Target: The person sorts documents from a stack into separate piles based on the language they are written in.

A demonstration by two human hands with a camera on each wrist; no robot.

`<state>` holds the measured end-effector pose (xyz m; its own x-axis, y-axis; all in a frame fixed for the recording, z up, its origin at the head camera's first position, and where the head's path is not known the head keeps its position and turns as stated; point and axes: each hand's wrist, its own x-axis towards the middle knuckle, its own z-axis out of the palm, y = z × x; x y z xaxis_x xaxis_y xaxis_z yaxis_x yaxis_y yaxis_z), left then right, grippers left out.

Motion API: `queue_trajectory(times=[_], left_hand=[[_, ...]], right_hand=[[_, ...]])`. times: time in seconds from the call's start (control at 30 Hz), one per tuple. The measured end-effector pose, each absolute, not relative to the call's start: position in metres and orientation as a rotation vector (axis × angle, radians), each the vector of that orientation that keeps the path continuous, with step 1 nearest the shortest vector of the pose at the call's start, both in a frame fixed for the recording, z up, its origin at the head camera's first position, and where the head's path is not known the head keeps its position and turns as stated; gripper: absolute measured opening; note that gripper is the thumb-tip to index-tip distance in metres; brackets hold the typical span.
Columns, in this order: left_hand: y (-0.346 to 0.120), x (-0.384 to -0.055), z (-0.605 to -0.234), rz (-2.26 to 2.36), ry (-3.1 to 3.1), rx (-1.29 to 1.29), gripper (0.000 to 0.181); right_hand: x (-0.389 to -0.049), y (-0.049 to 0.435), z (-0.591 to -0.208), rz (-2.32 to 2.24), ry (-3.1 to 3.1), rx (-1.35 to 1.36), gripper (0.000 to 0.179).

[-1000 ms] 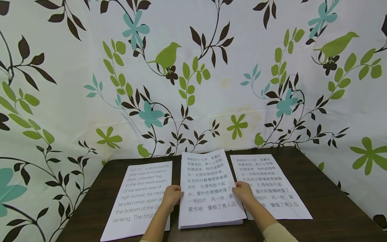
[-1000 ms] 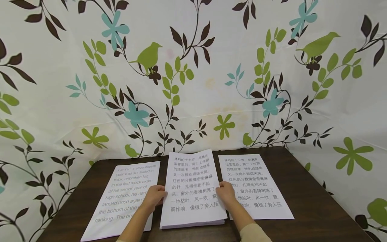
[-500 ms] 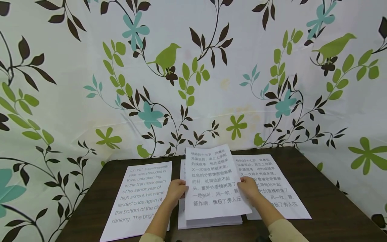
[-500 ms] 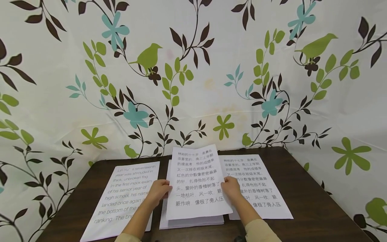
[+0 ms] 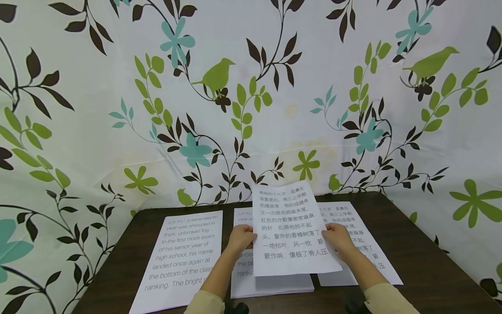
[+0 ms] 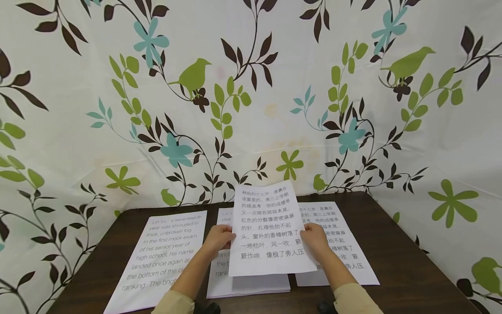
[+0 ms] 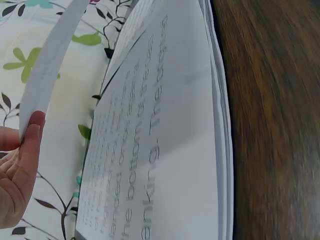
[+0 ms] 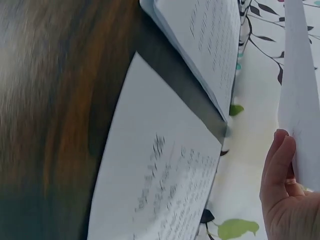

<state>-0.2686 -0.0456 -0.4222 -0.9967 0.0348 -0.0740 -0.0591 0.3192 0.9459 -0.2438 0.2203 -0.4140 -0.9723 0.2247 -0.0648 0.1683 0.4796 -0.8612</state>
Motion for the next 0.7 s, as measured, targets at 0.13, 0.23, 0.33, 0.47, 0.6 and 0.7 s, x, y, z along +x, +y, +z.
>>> queue_trajectory(times=[0.13,0.23,0.33,0.47,0.6,0.7], left_hand=[[-0.036,-0.27,-0.421,1.808,2.455,-0.015,0.024],[-0.028,-0.269,-0.421,1.831,2.435,0.0,0.022],[-0.02,-0.269,-0.42,1.853,2.414,0.023,0.02],[-0.008,-0.268,-0.417,1.869,2.393,0.063,0.017],[0.004,-0.268,-0.413,1.869,2.388,0.084,0.015],[0.013,-0.268,-0.411,1.861,2.383,0.085,0.014]], right_hand=[[-0.244,0.231,-0.411,1.486,-2.674,-0.329,0.035],[-0.244,0.239,-0.409,1.454,-2.694,-0.339,0.036],[-0.243,0.248,-0.407,1.448,-2.706,-0.347,0.037],[-0.242,0.261,-0.406,1.425,-2.711,-0.348,0.038],[-0.241,0.275,-0.406,1.403,-2.732,-0.378,0.041],[-0.241,0.285,-0.407,1.388,-2.745,-0.395,0.044]])
